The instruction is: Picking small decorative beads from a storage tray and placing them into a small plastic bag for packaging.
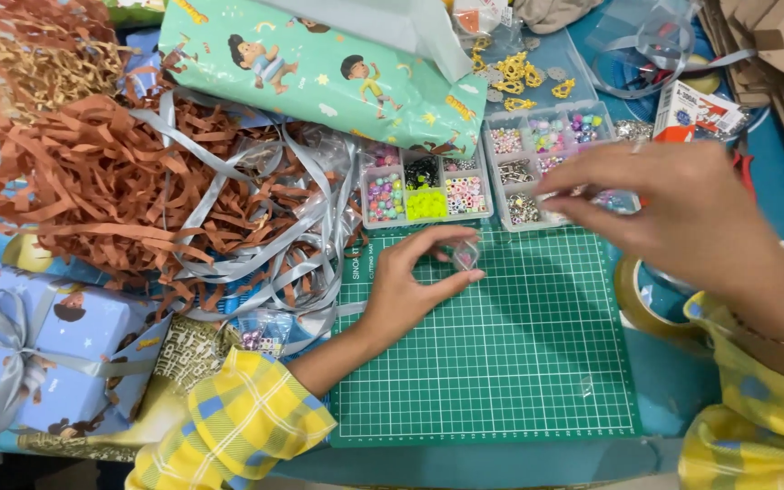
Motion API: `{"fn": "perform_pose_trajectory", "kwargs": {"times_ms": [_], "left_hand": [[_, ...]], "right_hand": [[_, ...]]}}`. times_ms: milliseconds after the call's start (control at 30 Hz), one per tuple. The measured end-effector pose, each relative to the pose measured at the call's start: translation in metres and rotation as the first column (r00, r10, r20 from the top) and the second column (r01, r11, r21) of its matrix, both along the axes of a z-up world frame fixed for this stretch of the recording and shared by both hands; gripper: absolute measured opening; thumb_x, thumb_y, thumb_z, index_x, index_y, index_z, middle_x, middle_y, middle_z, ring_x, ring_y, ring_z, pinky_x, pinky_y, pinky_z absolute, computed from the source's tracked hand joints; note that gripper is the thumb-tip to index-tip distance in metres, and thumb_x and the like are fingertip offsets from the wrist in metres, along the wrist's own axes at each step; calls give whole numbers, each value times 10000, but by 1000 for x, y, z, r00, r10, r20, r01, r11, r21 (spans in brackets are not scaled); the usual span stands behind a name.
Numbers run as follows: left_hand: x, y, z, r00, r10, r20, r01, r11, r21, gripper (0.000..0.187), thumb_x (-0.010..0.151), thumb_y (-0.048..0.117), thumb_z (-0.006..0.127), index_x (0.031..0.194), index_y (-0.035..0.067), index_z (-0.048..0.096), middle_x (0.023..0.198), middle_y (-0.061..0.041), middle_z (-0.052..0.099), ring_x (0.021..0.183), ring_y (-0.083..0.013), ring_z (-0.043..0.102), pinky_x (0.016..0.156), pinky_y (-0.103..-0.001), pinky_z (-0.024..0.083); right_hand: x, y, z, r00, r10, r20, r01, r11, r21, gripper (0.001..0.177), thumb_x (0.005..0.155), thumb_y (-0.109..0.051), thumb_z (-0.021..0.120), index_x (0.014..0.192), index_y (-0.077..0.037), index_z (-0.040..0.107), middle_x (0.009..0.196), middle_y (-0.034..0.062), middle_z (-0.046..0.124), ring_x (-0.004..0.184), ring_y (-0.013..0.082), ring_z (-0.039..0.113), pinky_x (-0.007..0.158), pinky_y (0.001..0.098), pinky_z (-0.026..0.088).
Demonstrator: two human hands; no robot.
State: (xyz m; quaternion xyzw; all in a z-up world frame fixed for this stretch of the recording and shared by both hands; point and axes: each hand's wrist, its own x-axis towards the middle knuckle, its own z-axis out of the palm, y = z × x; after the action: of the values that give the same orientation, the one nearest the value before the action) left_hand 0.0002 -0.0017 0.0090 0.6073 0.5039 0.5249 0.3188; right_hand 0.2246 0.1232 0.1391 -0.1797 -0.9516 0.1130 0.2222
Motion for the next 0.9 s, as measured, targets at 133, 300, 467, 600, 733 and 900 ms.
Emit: {"fn": "perform_pose_trajectory", "kwargs": {"times_ms": [133, 300, 467, 600, 733, 900], "left_hand": [[-1, -1, -1, 1000, 2, -8, -2, 999, 43, 352, 901, 214, 788, 1232, 177, 675, 1177, 2, 738, 979, -138, 691, 846, -247, 585], [0, -4, 0, 999, -4, -51, 7, 997, 71, 334, 887, 208, 805, 1199, 172, 689, 1137, 7, 744, 946, -136, 692, 828, -250, 577], [0, -3, -3, 999, -3, -50, 6, 998, 67, 350, 882, 209, 811, 1207, 176, 685, 1144, 7, 744, 950, -137, 692, 830, -251, 581], [-1, -2, -5, 999, -9, -50, 13, 997, 72, 361, 885, 221, 807, 1220, 176, 677, 1151, 7, 740, 957, -135, 692, 838, -249, 588], [-1, -3, -4, 999, -7, -40, 10, 998, 63, 358, 882, 218, 809, 1213, 168, 680, 1162, -1, 738, 982, -139, 696, 845, -249, 591], [0, -2, -6, 999, -6, -42, 9, 997, 72, 359, 883, 221, 806, 1213, 163, 679, 1167, -6, 737, 1020, -145, 706, 856, -248, 599]], "right_hand": [[26, 12, -5, 687, -546, 480, 471, 837, 278, 196, 942, -449, 734, 1107, -371, 806, 747, -80, 793, 633, 131, 727, 554, 340, 606], [20, 38, -28, 88, -465, 881, 609, 725, 322, 360, 888, -318, 677, 582, -150, 590, 612, -16, 539, 624, 164, 431, 489, 301, 329], [9, 39, -29, 14, -436, 900, 613, 714, 337, 429, 937, -355, 654, 555, -195, 764, 569, -84, 697, 614, 113, 618, 530, 251, 401], [-3, 42, -27, 20, -443, 896, 660, 679, 321, 516, 973, -433, 664, 545, -172, 790, 533, -101, 755, 696, 120, 720, 606, 270, 519], [1, 53, -44, -20, -450, 893, 705, 627, 331, 468, 969, -475, 666, 618, -194, 797, 543, -106, 761, 745, 143, 720, 776, 343, 514], [5, 63, -54, 5, -433, 901, 704, 641, 304, 382, 971, -404, 657, 683, -161, 719, 523, -101, 766, 592, 117, 613, 552, 264, 476]]}}
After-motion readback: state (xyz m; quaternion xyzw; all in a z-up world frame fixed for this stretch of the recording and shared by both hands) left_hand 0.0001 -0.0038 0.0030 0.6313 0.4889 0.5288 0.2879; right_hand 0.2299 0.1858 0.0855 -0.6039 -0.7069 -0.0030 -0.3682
